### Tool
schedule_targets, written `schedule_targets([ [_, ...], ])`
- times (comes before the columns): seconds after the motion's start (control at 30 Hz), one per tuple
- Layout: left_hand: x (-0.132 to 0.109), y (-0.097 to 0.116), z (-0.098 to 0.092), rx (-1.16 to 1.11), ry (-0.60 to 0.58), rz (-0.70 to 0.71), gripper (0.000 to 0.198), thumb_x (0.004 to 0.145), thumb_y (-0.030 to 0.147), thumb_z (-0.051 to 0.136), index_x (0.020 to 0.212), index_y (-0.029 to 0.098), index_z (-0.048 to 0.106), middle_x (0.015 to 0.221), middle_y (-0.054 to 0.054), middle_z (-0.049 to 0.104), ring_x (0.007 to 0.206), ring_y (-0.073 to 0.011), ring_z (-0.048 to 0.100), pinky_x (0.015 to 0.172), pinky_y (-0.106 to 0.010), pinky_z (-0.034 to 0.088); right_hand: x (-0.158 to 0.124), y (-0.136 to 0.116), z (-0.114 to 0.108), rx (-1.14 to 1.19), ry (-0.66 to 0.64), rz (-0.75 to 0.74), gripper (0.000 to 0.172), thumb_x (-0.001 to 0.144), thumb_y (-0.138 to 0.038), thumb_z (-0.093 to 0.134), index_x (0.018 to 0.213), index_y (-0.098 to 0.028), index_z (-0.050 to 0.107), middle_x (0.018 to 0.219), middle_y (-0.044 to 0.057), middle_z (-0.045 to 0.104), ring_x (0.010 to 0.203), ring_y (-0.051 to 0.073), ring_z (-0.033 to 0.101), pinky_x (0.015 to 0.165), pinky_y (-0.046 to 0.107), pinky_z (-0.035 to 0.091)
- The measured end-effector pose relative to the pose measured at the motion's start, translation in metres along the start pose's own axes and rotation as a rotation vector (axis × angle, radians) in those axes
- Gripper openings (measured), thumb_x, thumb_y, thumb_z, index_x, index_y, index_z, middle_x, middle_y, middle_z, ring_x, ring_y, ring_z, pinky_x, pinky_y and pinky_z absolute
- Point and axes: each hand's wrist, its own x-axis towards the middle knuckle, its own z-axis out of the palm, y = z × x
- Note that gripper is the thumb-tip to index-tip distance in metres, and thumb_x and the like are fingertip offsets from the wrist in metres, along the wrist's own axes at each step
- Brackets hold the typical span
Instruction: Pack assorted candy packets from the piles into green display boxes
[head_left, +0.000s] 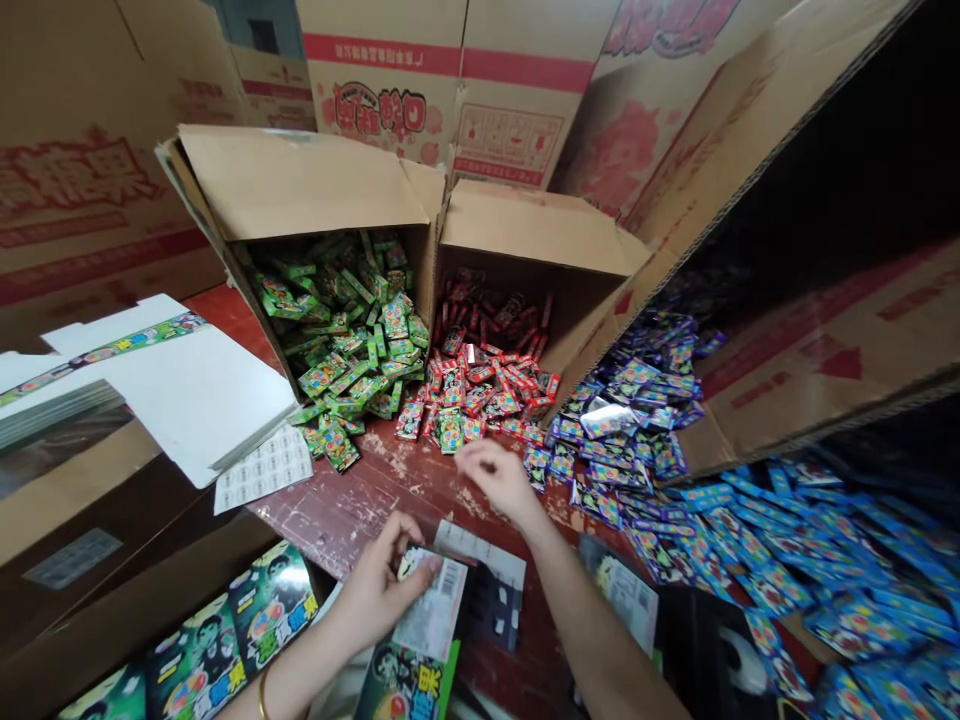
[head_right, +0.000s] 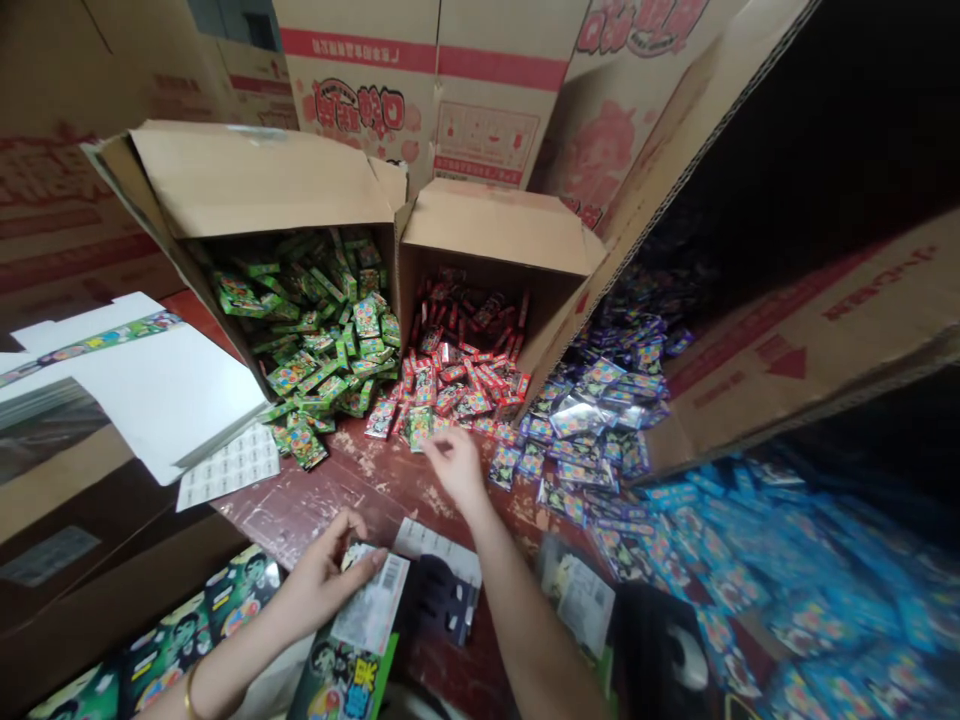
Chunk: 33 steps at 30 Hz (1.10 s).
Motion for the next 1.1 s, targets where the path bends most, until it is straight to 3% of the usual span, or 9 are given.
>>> schedule_targets([
  [0.07,0.003,-0.001,-0.004,0.019,0.02,-0.011,0.024,0.079,0.041,0.064,0.082,0.022,0.049,0.07,0.004,0.051,0.071,-0.0164,0.053,0.066,-0.024,0.041,0.024,0.015,0.017,-0.06,0.149,0.051,0.024,0.071,-0.026,0.069,0.094,-0.019,0.065,0.095,0.01,0.064,0.092,0.027,0.061,0.082,0.043,0.05],
  [0.17,0.005,-0.003,-0.007,0.011,0.061,0.017,0.026,0.078,0.04,0.065,0.088,0.023,0.048,0.077,0.002,0.054,0.078,-0.0178,0.055,0.071,-0.026,0.042,0.043,0.034,0.035,-0.084,0.218,0.077,0.042,0.068,-0.019,0.066,0.108,-0.017,0.056,0.087,0.008,0.064,0.088,0.027,0.061,0.082,0.042,0.049],
  [0.27,0.006,-0.009,-0.007,0.008,0.134,0.025,0.031,0.08,0.035,0.064,0.098,0.024,0.042,0.079,0.004,0.051,0.076,-0.016,0.054,0.072,-0.026,0.041,0.043,0.045,0.04,-0.08,0.256,0.093,0.042,0.07,-0.022,0.063,0.11,-0.016,0.051,0.08,0.004,0.063,0.077,0.023,0.062,0.075,0.038,0.05],
  [0.43,0.003,-0.021,-0.003,-0.035,0.198,-0.026,0.039,0.081,0.035,0.065,0.103,0.024,0.034,0.075,0.006,0.046,0.067,-0.0141,0.052,0.066,-0.026,0.041,0.035,0.045,0.051,-0.068,0.299,0.098,0.057,0.062,-0.025,0.073,0.112,-0.018,0.047,0.106,0.013,0.059,0.097,0.029,0.058,0.085,0.042,0.047],
  [0.6,-0.008,-0.013,0.0,-0.185,0.169,-0.021,0.049,0.079,0.033,0.068,0.108,0.026,0.03,0.075,0.007,0.05,0.068,-0.0146,0.056,0.063,-0.025,0.045,0.039,0.045,0.073,0.031,0.269,0.167,0.054,0.063,-0.018,0.069,0.112,-0.017,0.047,0.089,0.005,0.059,0.078,0.022,0.06,0.075,0.037,0.051],
  [0.73,-0.016,-0.006,0.001,-0.236,0.176,-0.016,0.049,0.078,0.031,0.07,0.108,0.027,0.032,0.076,0.007,0.051,0.067,-0.0132,0.056,0.062,-0.024,0.047,0.04,0.042,0.087,0.113,0.318,0.181,0.07,0.055,-0.017,0.076,0.118,-0.018,0.045,0.117,0.014,0.051,0.105,0.028,0.055,0.086,0.039,0.049],
  [0.8,-0.018,-0.005,0.001,-0.24,0.171,-0.018,0.051,0.078,0.03,0.07,0.111,0.027,0.032,0.079,0.006,0.052,0.068,-0.0136,0.057,0.062,-0.025,0.047,0.041,0.039,0.091,0.169,0.329,0.172,0.072,0.054,-0.015,0.076,0.119,-0.017,0.046,0.121,0.015,0.05,0.113,0.03,0.051,0.092,0.041,0.046],
  [0.97,-0.018,-0.007,-0.001,-0.246,0.18,-0.01,0.054,0.079,0.029,0.069,0.115,0.027,0.03,0.083,0.004,0.057,0.074,-0.0149,0.06,0.067,-0.026,0.049,0.031,0.023,0.067,0.389,0.216,0.147,0.067,0.068,-0.03,0.072,0.127,-0.017,0.044,0.085,0.004,0.065,0.079,0.021,0.065,0.075,0.036,0.054],
  [1.1,-0.015,-0.007,0.0,-0.232,0.199,-0.016,0.051,0.077,0.03,0.07,0.112,0.026,0.033,0.076,0.006,0.055,0.07,-0.0144,0.06,0.062,-0.024,0.048,-0.003,-0.004,0.026,0.656,-0.148,0.075,0.057,0.071,-0.036,0.074,0.124,-0.024,0.055,0.082,0.001,0.069,0.074,0.017,0.065,0.073,0.033,0.055],
])
